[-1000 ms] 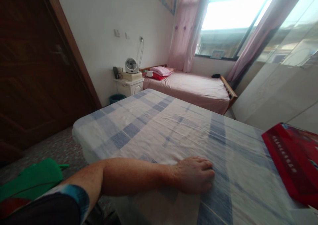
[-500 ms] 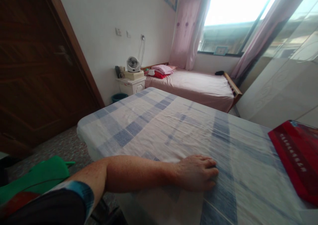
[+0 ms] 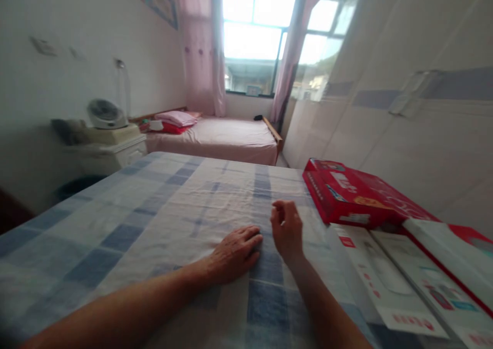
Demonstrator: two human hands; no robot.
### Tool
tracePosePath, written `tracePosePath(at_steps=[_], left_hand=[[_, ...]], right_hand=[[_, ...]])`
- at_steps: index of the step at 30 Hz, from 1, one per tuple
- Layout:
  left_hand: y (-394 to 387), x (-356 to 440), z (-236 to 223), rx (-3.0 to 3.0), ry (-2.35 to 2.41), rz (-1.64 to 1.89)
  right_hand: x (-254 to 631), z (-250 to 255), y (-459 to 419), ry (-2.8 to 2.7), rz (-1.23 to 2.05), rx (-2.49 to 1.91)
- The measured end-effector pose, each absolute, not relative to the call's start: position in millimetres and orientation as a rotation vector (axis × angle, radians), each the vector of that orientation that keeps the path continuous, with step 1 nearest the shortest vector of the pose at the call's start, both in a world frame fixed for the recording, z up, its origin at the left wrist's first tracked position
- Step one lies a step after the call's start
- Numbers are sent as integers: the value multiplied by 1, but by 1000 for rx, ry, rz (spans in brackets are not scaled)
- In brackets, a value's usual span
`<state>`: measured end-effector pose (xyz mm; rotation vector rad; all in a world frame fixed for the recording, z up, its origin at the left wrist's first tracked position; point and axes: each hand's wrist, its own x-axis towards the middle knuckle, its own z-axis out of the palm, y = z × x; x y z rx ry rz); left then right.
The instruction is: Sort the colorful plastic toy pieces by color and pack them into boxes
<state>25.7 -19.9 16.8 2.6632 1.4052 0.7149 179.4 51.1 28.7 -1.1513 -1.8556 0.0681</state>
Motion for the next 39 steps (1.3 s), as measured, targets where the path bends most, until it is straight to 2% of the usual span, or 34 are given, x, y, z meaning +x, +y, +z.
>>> tracePosePath(at_steps=[5,31,35,39], left_hand=[[-19,26,11,2635,1399,691],[-16,26,5,2686,1425,727],[-16,24,5,2687,1431,745],[-15,22,4,2698,1435,746]], right_hand=[[175,10,51,-2155,349,-1209],[172,9,48,-2135,358,-1245],[181,39,33,-2040,237,-1287],[228,75,-2,-1882,-138,-1412]])
